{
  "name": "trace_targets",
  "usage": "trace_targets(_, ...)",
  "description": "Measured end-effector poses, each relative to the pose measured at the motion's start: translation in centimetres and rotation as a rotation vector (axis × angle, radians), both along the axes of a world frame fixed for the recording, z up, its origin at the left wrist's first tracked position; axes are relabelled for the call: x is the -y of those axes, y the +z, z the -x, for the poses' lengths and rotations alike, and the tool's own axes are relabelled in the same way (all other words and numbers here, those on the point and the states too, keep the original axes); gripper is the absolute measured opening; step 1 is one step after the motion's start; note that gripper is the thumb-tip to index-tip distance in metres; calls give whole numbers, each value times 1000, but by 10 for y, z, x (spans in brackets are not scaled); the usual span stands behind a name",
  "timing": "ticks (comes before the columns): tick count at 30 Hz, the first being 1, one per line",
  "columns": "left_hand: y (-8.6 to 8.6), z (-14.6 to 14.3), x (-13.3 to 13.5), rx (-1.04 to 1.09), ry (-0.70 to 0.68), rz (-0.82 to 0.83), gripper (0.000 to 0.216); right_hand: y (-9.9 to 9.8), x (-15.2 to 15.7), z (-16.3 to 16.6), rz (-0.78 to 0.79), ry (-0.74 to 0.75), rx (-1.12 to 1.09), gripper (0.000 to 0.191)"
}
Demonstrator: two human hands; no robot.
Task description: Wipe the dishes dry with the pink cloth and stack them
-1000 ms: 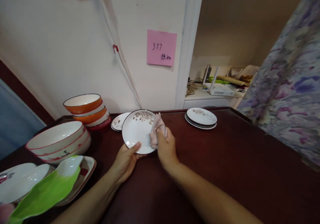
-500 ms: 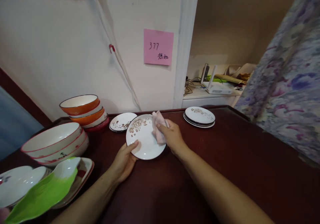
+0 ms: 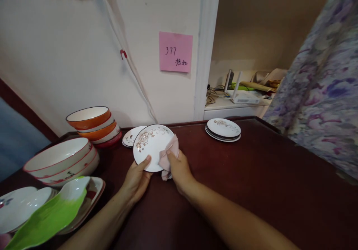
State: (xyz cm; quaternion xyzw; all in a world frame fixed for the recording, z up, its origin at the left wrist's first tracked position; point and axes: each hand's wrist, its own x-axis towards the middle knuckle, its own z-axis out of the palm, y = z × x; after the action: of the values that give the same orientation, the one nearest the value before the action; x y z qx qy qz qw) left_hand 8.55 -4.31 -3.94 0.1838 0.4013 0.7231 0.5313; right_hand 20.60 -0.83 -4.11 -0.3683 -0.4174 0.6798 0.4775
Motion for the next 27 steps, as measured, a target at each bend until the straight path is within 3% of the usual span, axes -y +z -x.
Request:
trace_targets(7, 2, 2, 1, -6, -147, -33, 36, 22, -37, -30, -72, -108, 17, 31)
trace_targets(12, 1, 2, 3, -82, -217, 33, 41, 27, -50, -45, -78, -53, 46, 34)
trace_targets(18, -2, 0, 1, -89, -109, 22, 47, 9, -34, -26, -60, -134, 61, 37)
trace_targets(22, -3, 1, -1, -27, -45, -29, 53, -4, -11, -6, -26, -22, 62, 42)
trace_targets(27, -1, 2, -1, 20, -45, -19, 49, 4, -10, -8, -26, 7, 38, 36)
